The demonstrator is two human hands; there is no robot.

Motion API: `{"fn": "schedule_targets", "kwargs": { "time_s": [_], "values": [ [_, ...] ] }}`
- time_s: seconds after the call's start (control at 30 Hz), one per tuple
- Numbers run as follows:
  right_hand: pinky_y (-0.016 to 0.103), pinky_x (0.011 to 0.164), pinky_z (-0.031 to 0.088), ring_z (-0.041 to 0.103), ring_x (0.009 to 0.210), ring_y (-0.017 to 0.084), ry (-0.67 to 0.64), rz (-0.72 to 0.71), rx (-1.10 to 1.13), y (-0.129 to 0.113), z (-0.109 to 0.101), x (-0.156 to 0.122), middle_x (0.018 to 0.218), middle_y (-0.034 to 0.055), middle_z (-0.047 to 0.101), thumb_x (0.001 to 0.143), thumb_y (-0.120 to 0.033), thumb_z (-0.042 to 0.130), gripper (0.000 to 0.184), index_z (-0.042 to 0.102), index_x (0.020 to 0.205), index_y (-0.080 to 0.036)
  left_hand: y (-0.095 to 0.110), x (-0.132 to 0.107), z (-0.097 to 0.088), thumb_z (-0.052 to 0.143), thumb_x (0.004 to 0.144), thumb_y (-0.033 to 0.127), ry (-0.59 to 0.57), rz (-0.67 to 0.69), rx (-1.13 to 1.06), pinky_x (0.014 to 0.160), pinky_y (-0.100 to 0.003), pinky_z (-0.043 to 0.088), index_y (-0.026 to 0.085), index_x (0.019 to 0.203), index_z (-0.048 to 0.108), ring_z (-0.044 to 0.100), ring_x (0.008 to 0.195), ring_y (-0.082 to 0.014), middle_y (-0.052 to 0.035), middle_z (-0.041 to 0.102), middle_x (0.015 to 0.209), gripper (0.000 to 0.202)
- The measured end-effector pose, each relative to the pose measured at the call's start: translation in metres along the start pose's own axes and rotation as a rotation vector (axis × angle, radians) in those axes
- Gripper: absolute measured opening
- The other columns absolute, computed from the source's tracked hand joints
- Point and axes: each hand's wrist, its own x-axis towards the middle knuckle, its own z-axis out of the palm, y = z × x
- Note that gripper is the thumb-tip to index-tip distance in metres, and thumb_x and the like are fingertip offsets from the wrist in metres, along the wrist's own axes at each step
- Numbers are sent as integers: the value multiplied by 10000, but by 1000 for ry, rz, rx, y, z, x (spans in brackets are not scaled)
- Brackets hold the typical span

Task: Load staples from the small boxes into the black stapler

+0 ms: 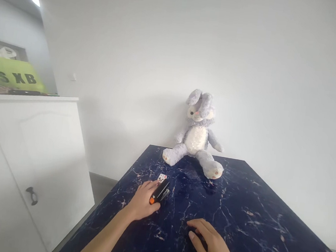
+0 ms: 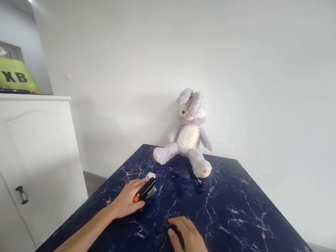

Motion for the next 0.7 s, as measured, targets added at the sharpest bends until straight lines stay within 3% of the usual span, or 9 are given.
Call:
{"fn": "schedule_targets", "kwargs": {
  "time_s": [0.13, 0.23, 0.3, 0.4, 0.5, 0.57, 0.63, 0.7],
  "values": [
    [362, 945, 523, 625, 1093, 227, 141, 62, 67, 11, -3, 2, 1264, 70, 615, 998, -470, 412, 374, 572, 1279, -281, 38, -19, 5, 736, 722, 334, -147, 167, -115, 1144, -533, 263, 312, 1374, 528, 347, 1380, -358, -59, 433, 1517, 685],
    [399, 991, 500, 632, 1099, 231, 253, 119, 99, 33, -7, 19, 1272, 71, 623, 988, -457, 397, 389, 573, 1271, -256, 66, -26, 12, 557, 904, 352, -155, 294, -197, 1146, -501, 237, 312, 1185, 660, 492, 1259, -286, -36, 575, 1376, 302],
    [417, 1051, 462, 612, 1166, 238, 244, 138, 125, 47, -9, 43, 1293, 73, 626, 972, -454, 400, 409, 582, 1266, -235, 72, -25, 16, 508, 934, 287, -118, 311, -218, 1100, -446, 301, 290, 1036, 712, 583, 1092, -228, -25, 675, 1174, 229],
    [385, 1054, 461, 606, 1196, 217, 10, 66, 134, 54, -5, 94, 1286, 86, 643, 961, -436, 384, 464, 560, 1316, -194, 62, -20, 17, 633, 816, 205, -60, 265, -231, 974, -362, 416, 270, 973, 723, 604, 966, -204, -19, 699, 1003, 192],
    [372, 966, 515, 659, 1086, 213, -106, -9, 107, 39, 12, 147, 1332, 87, 617, 893, -449, 529, 552, 512, 1396, -223, 39, -17, 11, 587, 736, 77, 0, 201, -238, 880, -312, 466, 257, 974, 715, 606, 949, -197, -26, 681, 992, 324],
    [394, 1046, 450, 586, 1204, 241, -156, -87, 82, 24, 28, 175, 1436, 83, 531, 823, -461, 642, 650, 500, 1421, -252, 25, -15, 3, 529, 702, 22, 31, 150, -220, 836, -292, 476, 248, 970, 708, 607, 944, -192, -29, 671, 999, 393],
    [426, 1137, 334, 493, 1303, 293, -218, -169, 51, 13, 41, 194, 1432, 64, 539, 671, -425, 794, 688, 615, 1316, -265, 16, -14, -4, 496, 718, 16, 35, 108, -194, 832, -286, 471, 243, 952, 710, 608, 952, -190, -26, 671, 993, 389],
    [415, 1136, 321, 532, 1248, 282, -251, -220, 30, 11, 46, 201, 1299, 31, 646, 669, -345, 789, 550, 688, 1206, -278, 11, -14, -8, 490, 793, 72, -4, 79, -167, 796, -282, 471, 242, 922, 722, 615, 904, -186, -24, 673, 944, 315]
  ]
}}
